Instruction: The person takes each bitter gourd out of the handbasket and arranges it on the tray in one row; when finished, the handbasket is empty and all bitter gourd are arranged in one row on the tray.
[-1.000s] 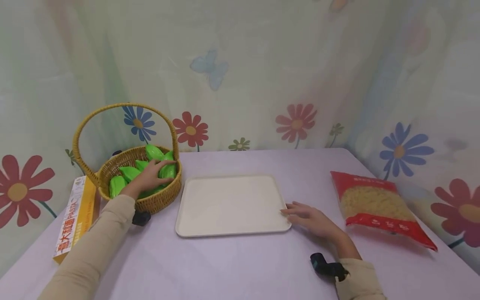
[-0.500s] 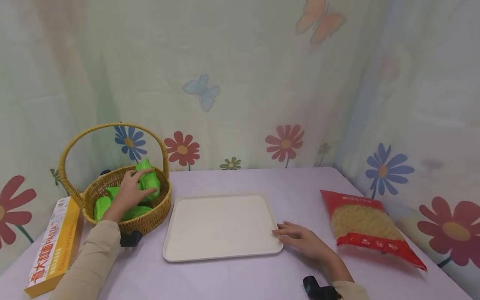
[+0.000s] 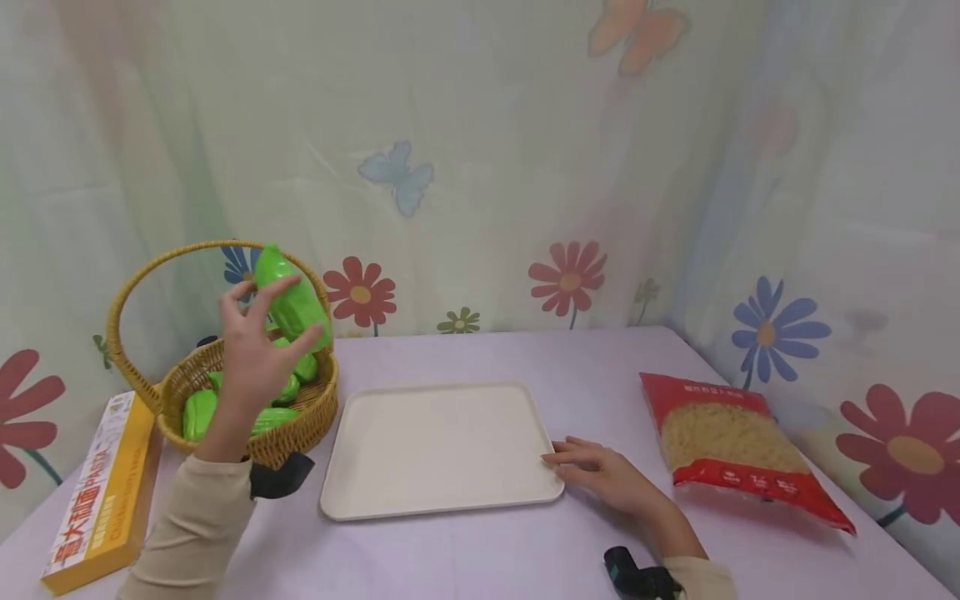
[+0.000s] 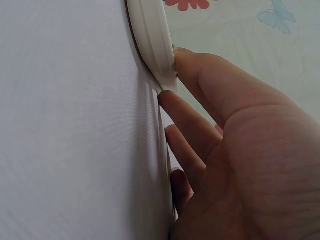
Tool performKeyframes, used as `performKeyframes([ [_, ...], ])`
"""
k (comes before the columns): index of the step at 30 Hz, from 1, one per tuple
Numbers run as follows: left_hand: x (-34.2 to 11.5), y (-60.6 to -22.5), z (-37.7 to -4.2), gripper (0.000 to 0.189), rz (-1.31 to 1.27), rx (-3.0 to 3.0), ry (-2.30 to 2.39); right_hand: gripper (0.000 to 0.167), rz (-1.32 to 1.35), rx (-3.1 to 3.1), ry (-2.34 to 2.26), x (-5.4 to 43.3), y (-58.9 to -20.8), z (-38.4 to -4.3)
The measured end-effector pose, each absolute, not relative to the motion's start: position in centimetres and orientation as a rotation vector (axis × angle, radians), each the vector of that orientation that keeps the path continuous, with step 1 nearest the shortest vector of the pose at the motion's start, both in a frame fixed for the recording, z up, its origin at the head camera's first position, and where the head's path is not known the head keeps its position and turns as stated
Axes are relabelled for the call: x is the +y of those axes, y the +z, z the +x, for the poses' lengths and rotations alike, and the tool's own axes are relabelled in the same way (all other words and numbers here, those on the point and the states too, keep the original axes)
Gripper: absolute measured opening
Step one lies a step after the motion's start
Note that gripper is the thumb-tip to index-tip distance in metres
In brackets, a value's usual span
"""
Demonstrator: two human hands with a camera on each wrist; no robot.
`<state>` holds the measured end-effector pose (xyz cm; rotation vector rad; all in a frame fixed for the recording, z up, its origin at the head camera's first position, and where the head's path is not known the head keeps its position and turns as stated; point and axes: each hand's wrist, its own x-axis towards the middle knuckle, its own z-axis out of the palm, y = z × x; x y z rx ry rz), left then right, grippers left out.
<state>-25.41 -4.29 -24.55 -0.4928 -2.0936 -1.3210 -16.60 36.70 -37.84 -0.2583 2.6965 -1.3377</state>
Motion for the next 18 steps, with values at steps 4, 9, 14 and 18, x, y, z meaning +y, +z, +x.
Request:
performKeyframes([
  [4, -0.4, -24.3, -24.5, 0.058, -0.607, -2.193, -1.434, 0.032, -0.27, 2.708, -1.346, 36.9, -37.8, -16.6],
  [9, 4.6, -25.3, -24.8, 0.058, -0.716, -2.39, -1.601, 0.034, -0.265, 2.692, -1.344, 36.6, -37.9, -16.4],
  [14, 9.8, -27.7, -25.9, 0.058, -0.839, -2.595, -1.749, 0.034, -0.235, 2.704, -1.312, 36.5, -37.6, -16.4],
  [18, 12.9, -30.1, -26.7, 0.062, -0.834, -2.717, -1.826, 0.033, -0.237, 2.722, -1.301, 36.6, -37.4, -16.4],
])
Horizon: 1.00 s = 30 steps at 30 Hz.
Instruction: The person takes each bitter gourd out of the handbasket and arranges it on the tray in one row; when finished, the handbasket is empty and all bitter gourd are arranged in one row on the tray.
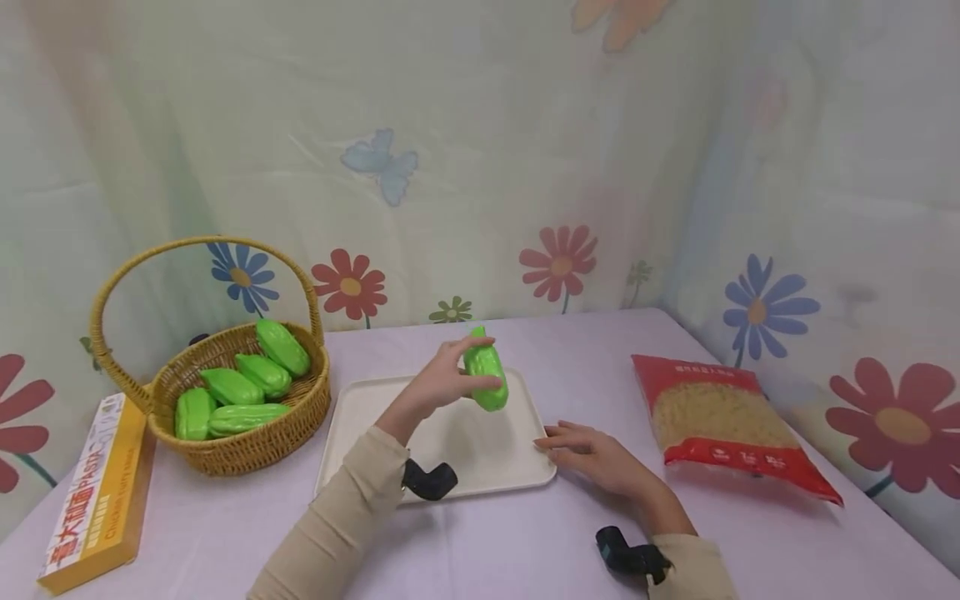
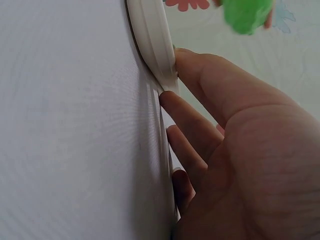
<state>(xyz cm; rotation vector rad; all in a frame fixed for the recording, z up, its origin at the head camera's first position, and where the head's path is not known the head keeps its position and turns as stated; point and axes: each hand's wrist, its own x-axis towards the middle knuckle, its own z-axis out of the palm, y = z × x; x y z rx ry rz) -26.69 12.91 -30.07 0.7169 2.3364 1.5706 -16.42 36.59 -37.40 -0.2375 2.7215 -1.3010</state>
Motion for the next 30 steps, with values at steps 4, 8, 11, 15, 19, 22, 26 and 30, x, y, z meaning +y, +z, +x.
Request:
performKeyframes([
  [4, 14.8, -32.3, -27.3, 0.07, 0.656, 2.327, 1.494, 0.031, -0.258, 2.719, -1.311, 36.9, -37.5, -16.5],
  [8, 15.7, -33.9, -27.6, 0.079, 0.637, 2.425, 1.343, 0.031, -0.253, 2.719, -1.308, 36.9, -37.4, -16.5],
  [11, 15.9, -34.4, -27.9, 0.083, 0.634, 2.476, 1.278, 0.031, -0.264, 2.743, -1.288, 36.7, -37.1, -16.5],
  [15, 16.2, -34.5, -28.2, 0.087, 0.653, 2.49, 1.25, 0.032, -0.289, 2.775, -1.265, 36.7, -36.5, -16.6],
  [19, 16.6, -34.5, -28.4, 0.087, 0.671, 2.486, 1.21, 0.033, -0.268, 2.778, -1.256, 36.9, -36.3, -16.6],
  [22, 16.8, -34.7, -28.5, 0.084, 0.675, 2.477, 1.194, 0.033, -0.26, 2.773, -1.253, 37.0, -36.4, -16.6],
  [26, 16.7, -35.2, -28.4, 0.082, 0.681, 2.481, 1.2, 0.032, -0.269, 2.765, -1.249, 36.9, -36.7, -16.7],
  [30, 16.8, -35.8, -28.2, 0.086, 0.678, 2.475, 1.243, 0.033, -0.271, 2.752, -1.255, 36.7, -37.0, -16.6],
])
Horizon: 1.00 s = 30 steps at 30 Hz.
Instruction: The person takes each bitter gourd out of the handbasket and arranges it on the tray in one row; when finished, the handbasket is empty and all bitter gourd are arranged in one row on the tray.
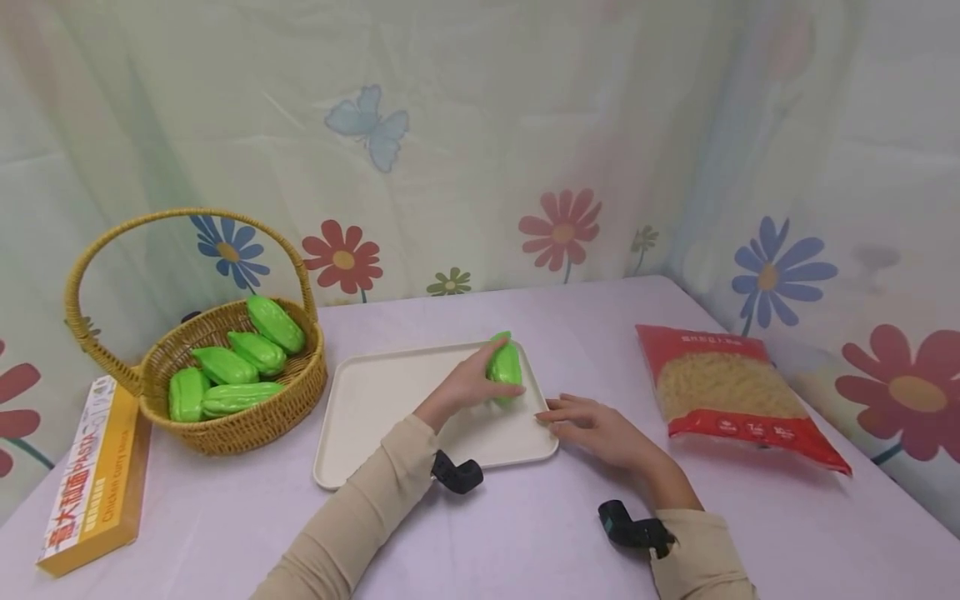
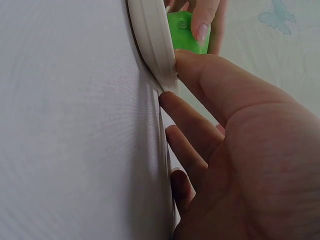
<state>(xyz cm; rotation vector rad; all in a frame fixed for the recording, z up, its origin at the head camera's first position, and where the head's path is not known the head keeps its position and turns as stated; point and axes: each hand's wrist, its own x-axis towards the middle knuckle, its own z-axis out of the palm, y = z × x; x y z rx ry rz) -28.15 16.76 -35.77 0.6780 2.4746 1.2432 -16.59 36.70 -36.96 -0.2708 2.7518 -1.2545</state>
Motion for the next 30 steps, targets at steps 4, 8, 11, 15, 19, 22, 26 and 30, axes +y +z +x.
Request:
performKeyframes([
  [4, 16.95, -36.17, -27.9, 0.093, 0.65, 2.458, 1.289, 0.033, -0.287, 2.743, -1.26, 36.61, -37.01, -16.5],
  [8, 16.88, -36.56, -27.72, 0.097, 0.628, 2.411, 1.322, 0.033, -0.293, 2.74, -1.255, 36.64, -37.2, -16.53],
  [11, 16.8, -36.46, -27.71, 0.096, 0.636, 2.313, 1.349, 0.033, -0.272, 2.75, -1.231, 36.76, -37.25, -16.65],
  [15, 16.89, -36.09, -27.98, 0.094, 0.631, 2.144, 1.417, 0.035, -0.248, 2.763, -1.204, 36.78, -37.09, -16.89],
  [19, 17.05, -35.91, -28.09, 0.097, 0.612, 2.105, 1.438, 0.036, -0.243, 2.764, -1.191, 36.75, -37.0, -16.98],
  [22, 17.12, -35.85, -28.07, 0.1, 0.606, 2.114, 1.428, 0.036, -0.239, 2.762, -1.189, 36.78, -37.0, -17.02],
  [26, 17.13, -35.8, -28.09, 0.105, 0.59, 2.094, 1.44, 0.036, -0.229, 2.767, -1.18, 36.75, -36.94, -17.04],
  [30, 17.05, -35.93, -28.15, 0.106, 0.59, 2.051, 1.461, 0.037, -0.233, 2.775, -1.167, 36.54, -36.84, -16.99],
])
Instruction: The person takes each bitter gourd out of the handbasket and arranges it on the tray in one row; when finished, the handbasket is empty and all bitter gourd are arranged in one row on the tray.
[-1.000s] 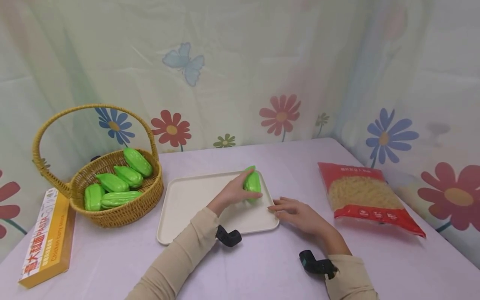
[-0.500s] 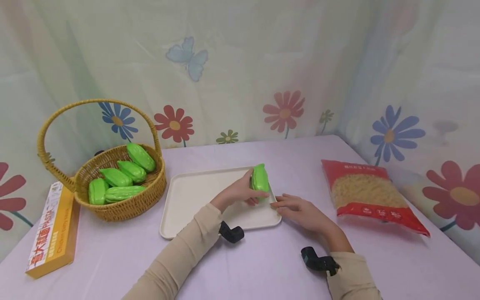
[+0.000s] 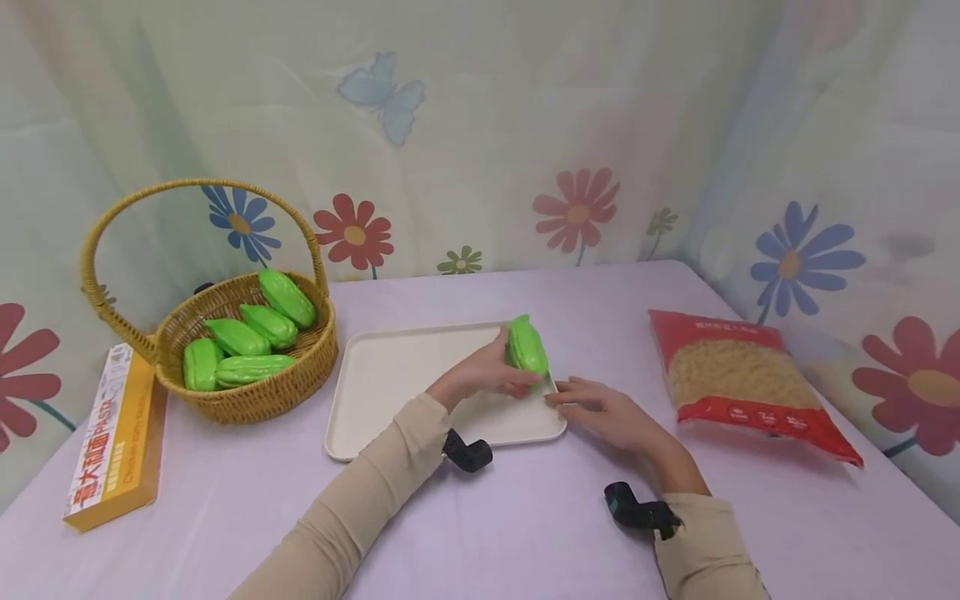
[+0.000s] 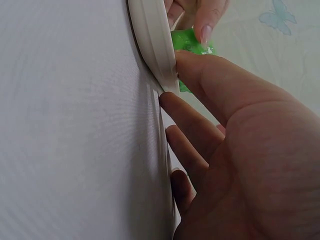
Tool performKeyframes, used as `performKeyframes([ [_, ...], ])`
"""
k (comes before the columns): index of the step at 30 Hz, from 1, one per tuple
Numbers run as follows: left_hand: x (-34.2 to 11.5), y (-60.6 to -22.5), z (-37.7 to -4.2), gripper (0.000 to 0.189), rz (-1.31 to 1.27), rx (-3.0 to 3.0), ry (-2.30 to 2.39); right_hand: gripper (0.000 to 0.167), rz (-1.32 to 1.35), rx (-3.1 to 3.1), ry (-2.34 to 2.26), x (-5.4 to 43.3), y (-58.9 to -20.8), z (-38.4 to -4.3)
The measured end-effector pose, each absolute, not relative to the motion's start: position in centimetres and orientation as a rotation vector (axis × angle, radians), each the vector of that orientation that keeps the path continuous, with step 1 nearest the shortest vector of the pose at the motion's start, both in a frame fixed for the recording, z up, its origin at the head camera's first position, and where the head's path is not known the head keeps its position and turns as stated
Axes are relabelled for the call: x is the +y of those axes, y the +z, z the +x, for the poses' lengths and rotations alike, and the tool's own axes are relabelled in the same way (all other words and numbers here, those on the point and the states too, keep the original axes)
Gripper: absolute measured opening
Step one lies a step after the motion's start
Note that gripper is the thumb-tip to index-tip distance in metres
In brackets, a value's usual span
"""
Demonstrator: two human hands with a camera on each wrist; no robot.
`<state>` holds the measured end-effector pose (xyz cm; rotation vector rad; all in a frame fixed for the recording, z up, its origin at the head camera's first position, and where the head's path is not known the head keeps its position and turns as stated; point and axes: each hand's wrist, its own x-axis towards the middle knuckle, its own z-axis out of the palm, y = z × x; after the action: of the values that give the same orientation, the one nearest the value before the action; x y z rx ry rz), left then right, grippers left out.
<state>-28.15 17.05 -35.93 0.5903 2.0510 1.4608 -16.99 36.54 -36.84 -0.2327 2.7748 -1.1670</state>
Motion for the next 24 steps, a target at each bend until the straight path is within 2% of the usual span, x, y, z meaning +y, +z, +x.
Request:
performKeyframes([
  [7, 17.0, -35.6, -28.2, 0.105, 0.617, 2.088, 1.417, 0.036, -0.244, 2.773, -1.171, 36.6, -36.8, -17.1],
  [12, 16.2, -34.1, -28.4, 0.077, 0.763, 2.13, 1.285, 0.036, -0.245, 2.766, -1.181, 36.6, -36.9, -17.0],
  [13, 15.9, -33.7, -28.5, 0.076, 0.776, 2.145, 1.25, 0.036, -0.25, 2.764, -1.182, 36.6, -36.9, -17.0],
  [19, 12.0, -29.9, -29.2, 0.082, 0.789, 2.33, 1.136, 0.038, -0.249, 2.741, -1.2, 36.4, -37.0, -17.0],
  [24, 7.6, -26.9, -29.7, 0.063, 0.786, 2.596, 1.15, 0.036, -0.283, 2.762, -1.203, 36.7, -37.0, -17.0],
])
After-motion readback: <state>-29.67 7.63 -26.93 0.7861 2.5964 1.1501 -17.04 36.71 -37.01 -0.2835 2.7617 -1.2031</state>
